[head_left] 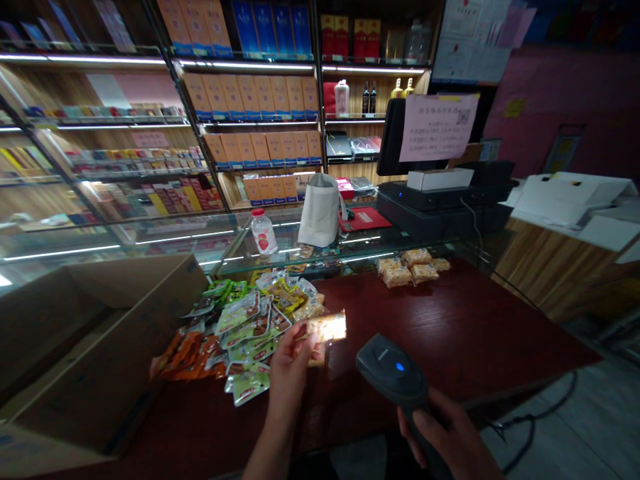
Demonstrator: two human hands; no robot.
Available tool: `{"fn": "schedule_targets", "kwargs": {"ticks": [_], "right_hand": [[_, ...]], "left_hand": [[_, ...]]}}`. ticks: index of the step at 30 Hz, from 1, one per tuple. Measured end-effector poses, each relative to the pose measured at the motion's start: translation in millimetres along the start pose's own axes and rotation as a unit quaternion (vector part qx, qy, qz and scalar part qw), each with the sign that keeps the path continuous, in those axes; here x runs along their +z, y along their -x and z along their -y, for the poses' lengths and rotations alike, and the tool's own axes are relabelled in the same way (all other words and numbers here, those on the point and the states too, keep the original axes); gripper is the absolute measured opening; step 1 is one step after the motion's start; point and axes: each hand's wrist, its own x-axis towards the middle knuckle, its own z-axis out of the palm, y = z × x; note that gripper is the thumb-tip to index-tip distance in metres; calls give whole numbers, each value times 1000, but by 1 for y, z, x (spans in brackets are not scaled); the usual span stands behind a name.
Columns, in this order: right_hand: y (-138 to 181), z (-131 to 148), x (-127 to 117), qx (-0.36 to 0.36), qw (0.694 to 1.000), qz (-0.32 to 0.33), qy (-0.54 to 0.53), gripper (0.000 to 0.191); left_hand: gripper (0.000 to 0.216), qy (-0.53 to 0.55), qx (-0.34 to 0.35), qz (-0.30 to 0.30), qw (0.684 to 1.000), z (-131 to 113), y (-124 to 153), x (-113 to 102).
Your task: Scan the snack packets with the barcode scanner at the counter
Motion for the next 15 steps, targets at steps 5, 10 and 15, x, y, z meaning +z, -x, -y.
{"fn": "schedule_targets", "kwargs": {"ticks": [5,10,15], "right_hand": [[2,1,0,7,1000,-3,-9,45],[7,10,0,21,1000,-6,-2,48],[10,17,1,19,1000,-5,7,50]], "left_hand": [[60,-13,5,10,1000,-4,3,-1],[54,-3,28,4,1000,-2,5,-2],[56,-39,25,9,999,-5,7,-2]]}}
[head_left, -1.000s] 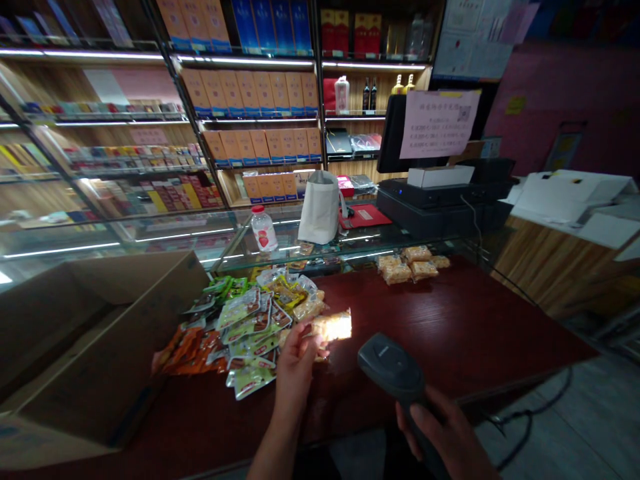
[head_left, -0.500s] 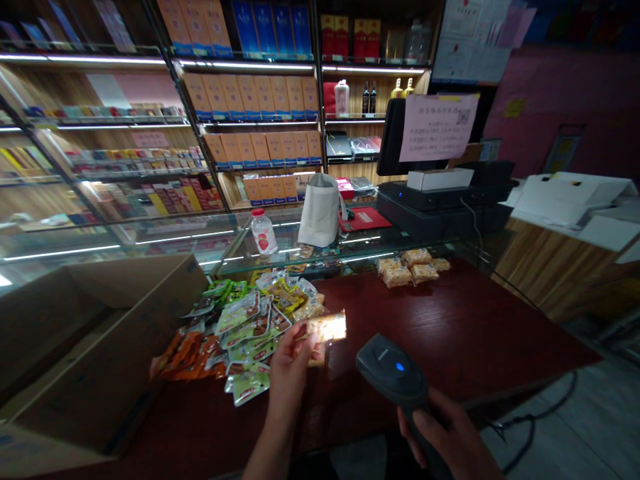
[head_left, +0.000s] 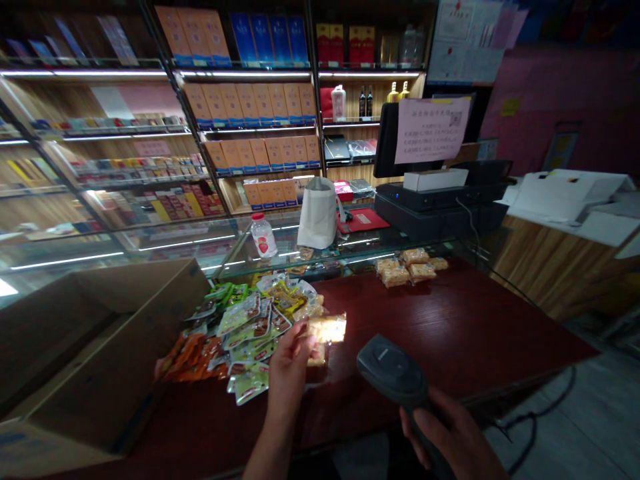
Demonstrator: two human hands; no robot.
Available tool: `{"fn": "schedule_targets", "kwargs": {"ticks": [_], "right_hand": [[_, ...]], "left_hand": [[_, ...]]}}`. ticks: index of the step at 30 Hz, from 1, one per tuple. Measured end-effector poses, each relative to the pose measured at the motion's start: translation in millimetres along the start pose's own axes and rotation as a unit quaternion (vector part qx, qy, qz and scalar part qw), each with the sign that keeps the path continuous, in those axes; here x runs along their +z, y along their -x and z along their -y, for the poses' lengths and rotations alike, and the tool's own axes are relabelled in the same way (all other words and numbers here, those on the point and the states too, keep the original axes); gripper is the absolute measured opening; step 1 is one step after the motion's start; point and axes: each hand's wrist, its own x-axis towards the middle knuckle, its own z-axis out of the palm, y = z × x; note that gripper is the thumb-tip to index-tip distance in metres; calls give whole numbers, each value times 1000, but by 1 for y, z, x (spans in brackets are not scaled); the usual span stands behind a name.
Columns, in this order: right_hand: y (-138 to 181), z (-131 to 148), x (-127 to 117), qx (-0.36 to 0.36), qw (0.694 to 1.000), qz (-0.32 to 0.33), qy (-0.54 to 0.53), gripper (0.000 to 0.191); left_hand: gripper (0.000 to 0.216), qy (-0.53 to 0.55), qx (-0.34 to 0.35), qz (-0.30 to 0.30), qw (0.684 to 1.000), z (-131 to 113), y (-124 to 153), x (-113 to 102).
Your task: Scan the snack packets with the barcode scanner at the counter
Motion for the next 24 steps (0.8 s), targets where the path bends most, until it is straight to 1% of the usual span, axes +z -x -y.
{"fn": "schedule_targets", "kwargs": {"ticks": [6,12,15,19,24], "right_hand": [[2,-1,-3,-13,1000,-13,8,48],[4,1,-4,-9,1000,-19,11,49],[5,1,-5,-9,1000,-27,8,51],[5,2,-6,-16,1000,-20,-4,49],[7,6,-4,-14,1000,-20,-1,50]], "left_hand": [[52,-3,20,-19,1000,1,0,1],[47,-14,32,-8,999,1,0,1],[49,-18,29,-1,999,2,-1,0],[48,-22,28,0,999,2,-2,-1],[57,-33,13,23,999,-3,-1,-2]]}}
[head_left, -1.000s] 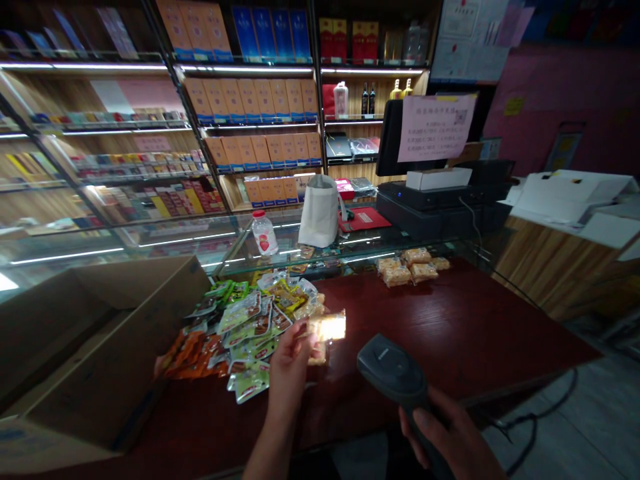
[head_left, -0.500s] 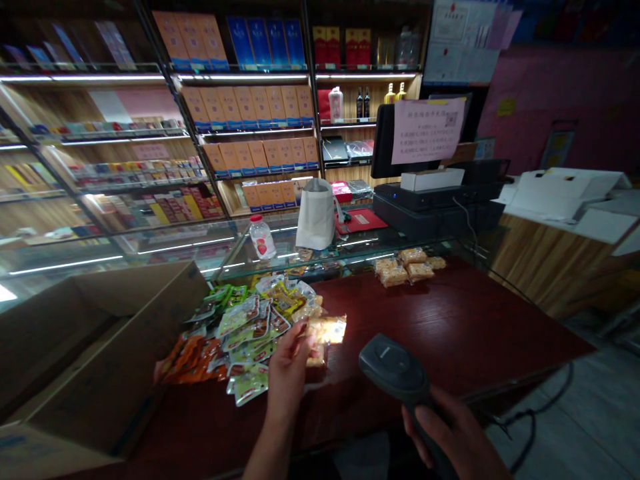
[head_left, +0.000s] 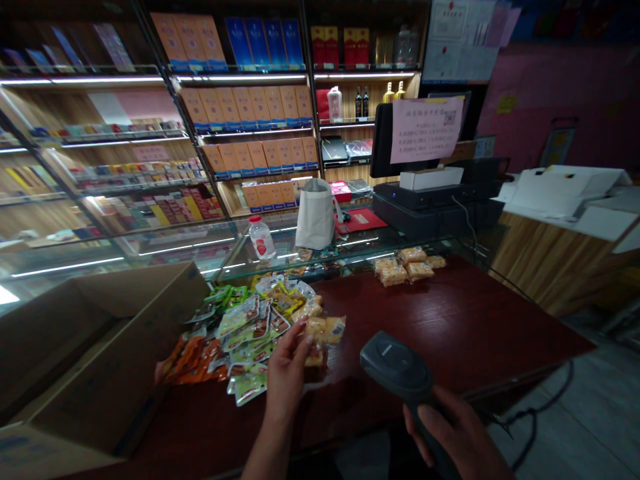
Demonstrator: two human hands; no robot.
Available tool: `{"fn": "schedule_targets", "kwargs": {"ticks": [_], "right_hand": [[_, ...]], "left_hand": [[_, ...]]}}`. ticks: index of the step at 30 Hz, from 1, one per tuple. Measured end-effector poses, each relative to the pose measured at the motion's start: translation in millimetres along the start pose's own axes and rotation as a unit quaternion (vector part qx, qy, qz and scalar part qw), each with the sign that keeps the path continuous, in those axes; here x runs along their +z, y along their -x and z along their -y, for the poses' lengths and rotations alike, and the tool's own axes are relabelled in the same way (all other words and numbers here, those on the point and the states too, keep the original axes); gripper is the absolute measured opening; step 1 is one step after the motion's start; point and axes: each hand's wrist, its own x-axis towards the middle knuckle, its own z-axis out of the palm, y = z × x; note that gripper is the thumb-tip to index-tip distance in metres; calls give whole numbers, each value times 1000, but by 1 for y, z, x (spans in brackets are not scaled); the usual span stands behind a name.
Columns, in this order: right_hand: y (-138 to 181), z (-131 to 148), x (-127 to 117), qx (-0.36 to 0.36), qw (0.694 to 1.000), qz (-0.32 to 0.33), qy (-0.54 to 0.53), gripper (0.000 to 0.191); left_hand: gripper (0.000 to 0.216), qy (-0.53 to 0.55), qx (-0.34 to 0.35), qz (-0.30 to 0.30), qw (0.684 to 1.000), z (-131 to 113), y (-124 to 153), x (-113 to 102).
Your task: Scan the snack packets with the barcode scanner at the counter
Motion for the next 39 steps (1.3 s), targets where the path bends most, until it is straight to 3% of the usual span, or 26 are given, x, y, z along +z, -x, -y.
{"fn": "schedule_targets", "kwargs": {"ticks": [8,12,16,20,26,29,39], "right_hand": [[-5,-17,-13,23,999,7,-22,46],[-9,-24,-14,31,999,4,-24,44],[-11,-26,-11,28,999,9,-24,46],[-13,-29,-12,38,999,-4,-27,45],[-16,-38,-18,44,998,-17,-44,45],[-17,-40,-21,40,998,-27,-46,43],[-23,-39,-29,66,994,-62,-69,50]], "left_hand": [[65,-6,21,-42,999,-14,-17,-16],[70,-42,-6,-32,999,-8,-33,-26],[66,-105,-11,-74,992,-2,-45,-31],[50,-293,2,-95,952,-1,-56,-37],[53,-456,121,-113,875,4,-63,-40],[54,-467,145,-132,862,2,-58,-37],[50,-440,177,-154,867,-4,-48,-30]]}}
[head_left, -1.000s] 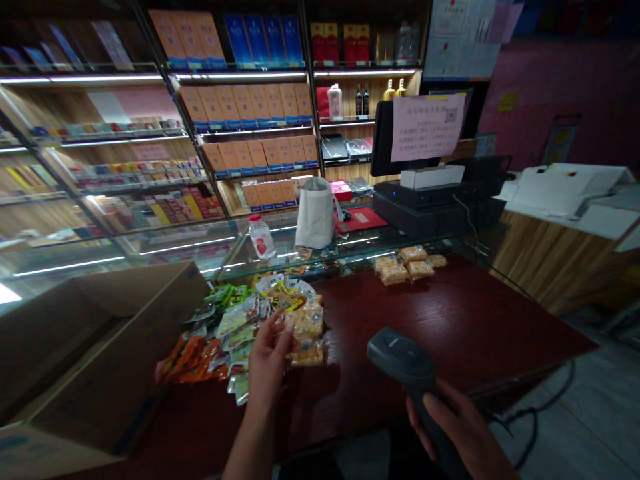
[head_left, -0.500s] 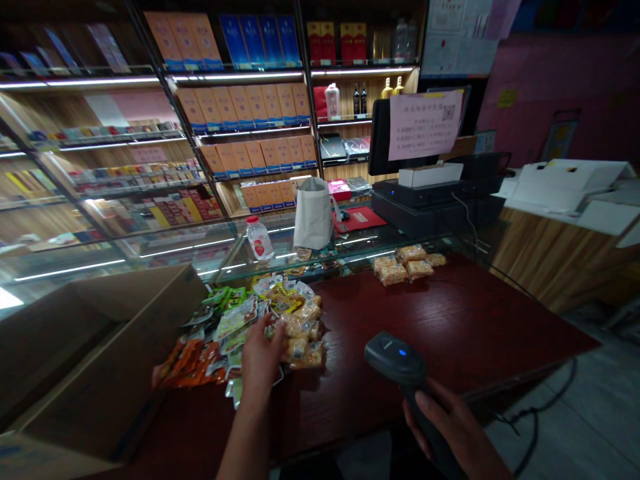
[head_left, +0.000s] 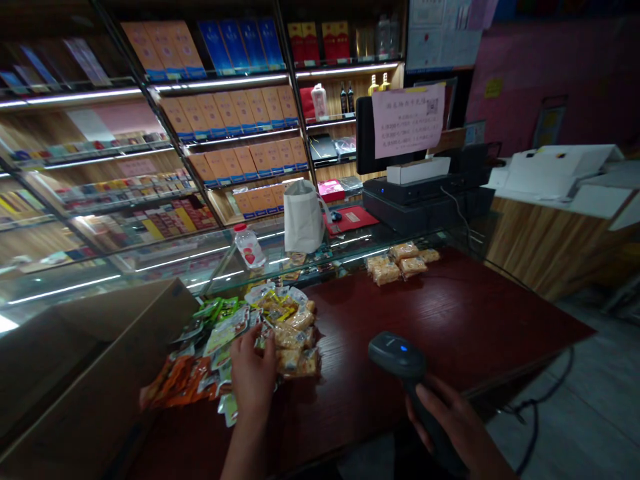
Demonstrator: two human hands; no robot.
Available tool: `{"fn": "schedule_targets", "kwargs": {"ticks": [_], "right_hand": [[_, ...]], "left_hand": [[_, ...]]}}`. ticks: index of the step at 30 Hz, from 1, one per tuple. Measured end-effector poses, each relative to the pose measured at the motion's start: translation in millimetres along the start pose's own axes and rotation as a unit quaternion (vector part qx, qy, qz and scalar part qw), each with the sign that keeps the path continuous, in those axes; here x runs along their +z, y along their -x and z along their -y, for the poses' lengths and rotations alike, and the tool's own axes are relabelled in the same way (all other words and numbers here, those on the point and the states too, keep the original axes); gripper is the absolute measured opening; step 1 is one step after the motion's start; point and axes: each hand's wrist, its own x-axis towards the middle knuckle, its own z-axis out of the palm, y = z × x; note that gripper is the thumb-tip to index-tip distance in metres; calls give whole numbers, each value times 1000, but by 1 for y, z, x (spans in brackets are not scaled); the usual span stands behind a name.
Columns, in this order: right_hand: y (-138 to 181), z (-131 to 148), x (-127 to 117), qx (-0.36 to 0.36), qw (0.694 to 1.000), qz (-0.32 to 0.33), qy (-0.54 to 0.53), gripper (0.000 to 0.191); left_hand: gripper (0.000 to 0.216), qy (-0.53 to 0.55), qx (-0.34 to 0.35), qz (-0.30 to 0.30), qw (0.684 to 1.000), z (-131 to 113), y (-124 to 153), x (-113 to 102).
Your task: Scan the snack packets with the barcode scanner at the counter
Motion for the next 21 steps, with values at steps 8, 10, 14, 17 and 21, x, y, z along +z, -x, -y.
{"fn": "schedule_targets", "kwargs": {"ticks": [8,10,14,17,21], "right_hand": [[-15,-18,-16,7,998,-59,-29,48],[-21,-19,-20,9,997,-71,-40,50],[-31,-13,-31,5,993,-105,-56,50],[-39,-10,-40,1,991,-114,-70,50],[-53,-10,-49,21,986,-140,-88,53]], "left_hand": [[32,41,93,-98,990,-32,10,2],[27,69,122,-70,988,-45,18,11],[20,121,165,55,977,-70,30,40],[20,169,180,141,959,-92,32,65],[26,226,184,227,929,-127,25,110]]}}
